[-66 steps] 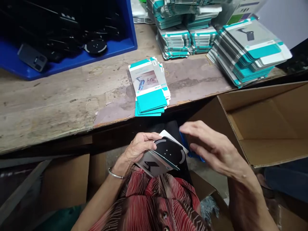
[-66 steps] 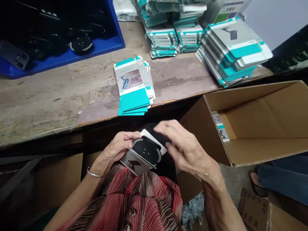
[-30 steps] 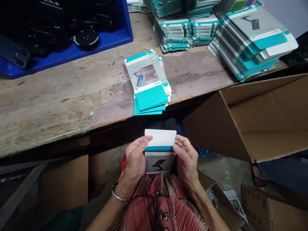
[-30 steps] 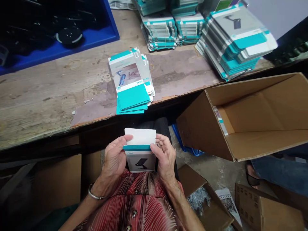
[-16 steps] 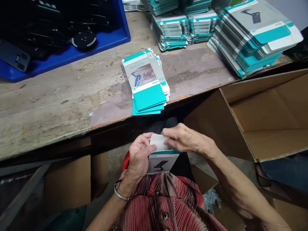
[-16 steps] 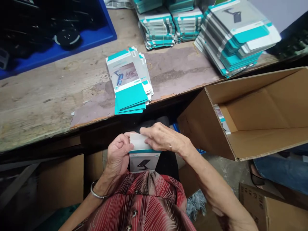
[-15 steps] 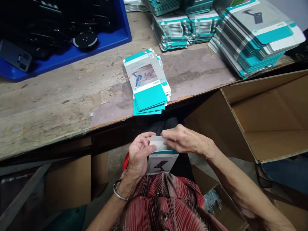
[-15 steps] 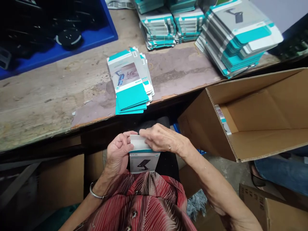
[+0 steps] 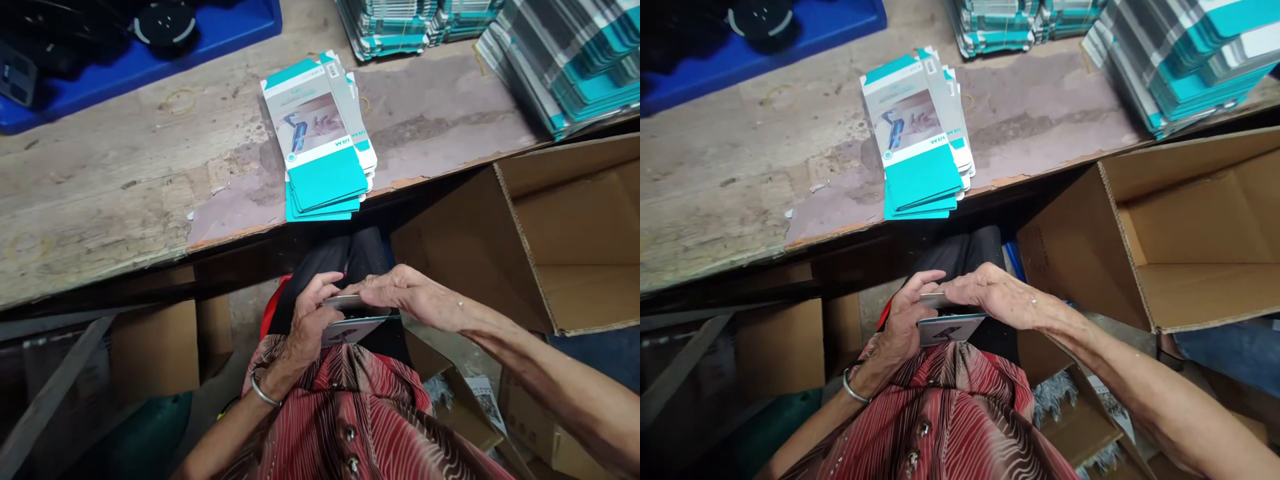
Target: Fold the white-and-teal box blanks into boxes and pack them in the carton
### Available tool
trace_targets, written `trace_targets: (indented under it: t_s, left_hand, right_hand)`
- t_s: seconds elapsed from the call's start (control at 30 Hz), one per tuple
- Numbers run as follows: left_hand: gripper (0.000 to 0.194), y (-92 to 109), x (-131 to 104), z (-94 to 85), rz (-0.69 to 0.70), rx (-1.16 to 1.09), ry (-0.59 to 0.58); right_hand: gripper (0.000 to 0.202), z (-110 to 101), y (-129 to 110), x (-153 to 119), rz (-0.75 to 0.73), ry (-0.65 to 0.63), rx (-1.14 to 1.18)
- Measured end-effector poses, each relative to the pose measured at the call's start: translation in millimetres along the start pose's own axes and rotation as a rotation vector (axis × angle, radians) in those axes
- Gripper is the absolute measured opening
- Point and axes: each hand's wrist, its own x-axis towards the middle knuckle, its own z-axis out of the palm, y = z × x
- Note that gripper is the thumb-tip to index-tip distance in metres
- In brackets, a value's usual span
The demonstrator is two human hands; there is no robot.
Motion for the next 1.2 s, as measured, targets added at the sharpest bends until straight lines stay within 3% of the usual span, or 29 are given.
trace_targets:
  t_s: [0.13,0.3,0.53,0.63,0.73,0.83,0.9,0.97,1.07,1.2]
  left_hand:
    - [0.047,-6.7,2.4,0.2,0.104,-0.009,0.017]
    - [0.055,-11.4,2.2,-1.8,0.19,-0.01,-0.052]
    - [0.06,-10.8,0.6,-4.0,0.194,0.129,-0.166]
    - [0.06,-10.9,-1.2,-3.0,0.232,0.123,-0.195]
    - [0.047,-6.3,0.6,-1.8,0.23,0.213,-0.174]
    - [0.019,8.2,8.7,-1.6,0.177,0.479,-0.102]
    - [0.006,22.2,15.7,-2.9,0.16,0.676,-0.084]
    - [0.008,36.5,21.2,-5.4,0.186,0.828,-0.138]
    - [0.012,55.1,24.6,-8.4,0.197,1.007,-0.317]
    - [0.018,73.0,27.3,-3.0,0.196,1.365,-0.592]
  right_hand:
    - [0.03,-4.9,-3.4,-0.2,-0.056,-0.141,-0.187]
    - [0.026,-7.7,-3.4,-2.4,-0.071,-0.272,-0.391]
    - [0.01,-6.4,4.1,-0.9,0.087,-0.306,-0.499]
    - [0.005,-5.3,9.8,3.1,0.047,-0.281,-0.556]
    - [0.008,-0.1,22.2,9.5,-0.083,-0.232,-0.672]
    - [0.013,5.0,36.1,12.7,-0.211,-0.141,-0.795]
    - [0.02,3.8,42.9,9.9,-0.211,-0.08,-0.766]
    - [0.026,-1.4,47.9,3.0,-0.166,-0.064,-0.661]
    - [0.023,-8.8,53.7,-9.0,-0.117,-0.119,-0.5]
    - [0.025,-2.2,58.3,-15.8,-0.174,0.013,-0.444]
